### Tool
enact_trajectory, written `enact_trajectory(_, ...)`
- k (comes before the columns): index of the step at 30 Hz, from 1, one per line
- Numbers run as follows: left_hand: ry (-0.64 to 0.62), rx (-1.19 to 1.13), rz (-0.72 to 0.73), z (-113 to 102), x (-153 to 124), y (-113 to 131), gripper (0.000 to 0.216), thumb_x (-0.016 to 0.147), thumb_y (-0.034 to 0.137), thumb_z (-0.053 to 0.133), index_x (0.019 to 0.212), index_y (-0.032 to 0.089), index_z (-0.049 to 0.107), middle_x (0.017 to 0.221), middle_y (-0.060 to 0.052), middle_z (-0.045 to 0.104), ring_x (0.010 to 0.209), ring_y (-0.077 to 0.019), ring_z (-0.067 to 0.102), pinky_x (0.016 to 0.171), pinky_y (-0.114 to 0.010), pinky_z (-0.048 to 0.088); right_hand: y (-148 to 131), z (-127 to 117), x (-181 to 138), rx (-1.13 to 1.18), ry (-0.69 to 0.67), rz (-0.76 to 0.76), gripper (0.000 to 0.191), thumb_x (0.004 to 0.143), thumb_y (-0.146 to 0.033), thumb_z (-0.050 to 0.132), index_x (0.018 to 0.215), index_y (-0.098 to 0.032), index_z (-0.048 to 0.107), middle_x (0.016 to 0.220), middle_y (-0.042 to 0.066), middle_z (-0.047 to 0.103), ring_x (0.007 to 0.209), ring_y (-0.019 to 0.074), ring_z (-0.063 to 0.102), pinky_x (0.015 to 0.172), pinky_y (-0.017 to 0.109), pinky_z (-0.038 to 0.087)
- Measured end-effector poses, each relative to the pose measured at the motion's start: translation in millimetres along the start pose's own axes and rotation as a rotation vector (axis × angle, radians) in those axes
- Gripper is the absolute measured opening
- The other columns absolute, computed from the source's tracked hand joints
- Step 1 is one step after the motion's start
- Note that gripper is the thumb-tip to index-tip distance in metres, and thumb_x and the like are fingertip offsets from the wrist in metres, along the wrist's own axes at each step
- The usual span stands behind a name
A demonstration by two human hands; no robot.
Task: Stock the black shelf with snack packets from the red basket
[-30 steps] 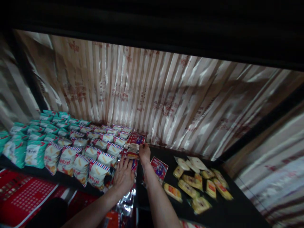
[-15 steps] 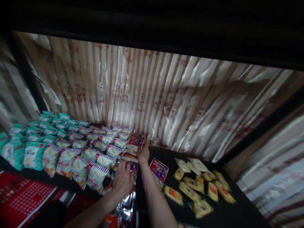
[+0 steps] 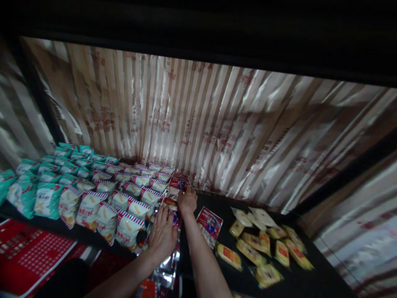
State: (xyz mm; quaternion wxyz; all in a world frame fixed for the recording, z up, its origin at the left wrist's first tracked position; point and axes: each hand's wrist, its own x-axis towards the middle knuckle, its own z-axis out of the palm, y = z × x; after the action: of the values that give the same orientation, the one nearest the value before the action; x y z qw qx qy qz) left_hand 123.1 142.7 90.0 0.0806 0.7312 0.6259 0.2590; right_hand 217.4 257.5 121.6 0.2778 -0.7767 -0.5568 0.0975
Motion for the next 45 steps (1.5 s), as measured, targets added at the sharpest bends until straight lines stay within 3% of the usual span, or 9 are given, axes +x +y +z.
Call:
enact_trajectory(4, -0.004, -0.003, -0.015, 1, 0, -1, 0.045, 0.082, 0.016, 0.042, 0.126, 0.013, 0.049, 0.142, -0.012, 0.041, 0.136, -0.0279, 0.027, 0.111, -0.045, 0.027, 1, 4, 2, 0.002, 0.001, 0.014, 0.043, 0.08, -0.032, 0.047, 0.12, -0.018, 0.057, 0.113, 0.017, 0.061, 0.101, 0.0277, 0.06, 0.082, 0.038, 0.044)
enact_trajectory(10, 0.015, -0.006, -0.025, -1, -1, 0, 0.042, 0.082, 0.018, 0.044, 0.123, 0.015, 0.051, 0.147, -0.012, 0.032, 0.14, -0.0284, 0.016, 0.11, -0.046, 0.026, 5, 13, 9, 0.012, 0.018, 0.01, 0.039, 0.08, -0.029, 0.047, 0.114, -0.016, 0.061, 0.105, 0.015, 0.065, 0.102, 0.0253, 0.06, 0.083, 0.032, 0.045)
enact_trajectory(18, -0.022, 0.001, 0.007, -5, 0, 1, 0.046, 0.081, 0.017, 0.041, 0.126, 0.012, 0.049, 0.147, -0.012, 0.033, 0.14, -0.0285, 0.017, 0.111, -0.046, 0.026, 11, 19, 22, 0.025, -0.007, -0.01, 0.037, 0.078, -0.027, 0.05, 0.109, -0.014, 0.065, 0.1, 0.012, 0.068, 0.096, 0.0233, 0.063, 0.081, 0.029, 0.046)
enact_trajectory(28, -0.037, -0.007, -0.031, -6, 0, 3, 0.045, 0.08, 0.015, 0.042, 0.125, 0.012, 0.05, 0.147, -0.013, 0.033, 0.139, -0.0283, 0.02, 0.111, -0.045, 0.025, 12, 17, 17, 0.009, 0.014, -0.067, 0.038, 0.082, -0.028, 0.047, 0.115, -0.016, 0.062, 0.108, 0.014, 0.065, 0.106, 0.0243, 0.058, 0.089, 0.032, 0.042)
enact_trajectory(33, 0.014, -0.016, -0.025, 0, -1, 0, 0.044, 0.079, 0.015, 0.044, 0.123, 0.014, 0.05, 0.143, -0.013, 0.037, 0.136, -0.029, 0.024, 0.108, -0.046, 0.03, 12, 7, -4, -0.018, 0.104, -0.277, 0.04, 0.083, -0.032, 0.048, 0.117, -0.014, 0.06, 0.134, 0.014, 0.049, 0.128, 0.0266, 0.038, 0.104, 0.041, 0.028)
enact_trajectory(38, 0.052, -0.008, -0.047, -5, -3, 3, 0.034, 0.08, 0.015, 0.044, 0.112, 0.015, 0.057, 0.121, -0.011, 0.051, 0.121, -0.0273, 0.042, 0.103, -0.041, 0.035, 10, 0, -29, 0.009, 0.018, -0.513, 0.035, 0.085, -0.033, 0.047, 0.11, -0.018, 0.066, 0.131, 0.009, 0.054, 0.13, 0.0242, 0.034, 0.105, 0.04, 0.028)
enact_trajectory(45, -0.018, -0.018, -0.096, -23, 0, 11, 0.034, 0.08, 0.017, 0.045, 0.111, 0.012, 0.059, 0.109, -0.01, 0.058, 0.11, -0.0257, 0.049, 0.101, -0.039, 0.036, 14, 1, -43, -0.006, -0.117, -0.472, 0.032, 0.087, -0.033, 0.047, 0.111, -0.022, 0.066, 0.13, 0.007, 0.056, 0.131, 0.0261, 0.034, 0.104, 0.042, 0.03)
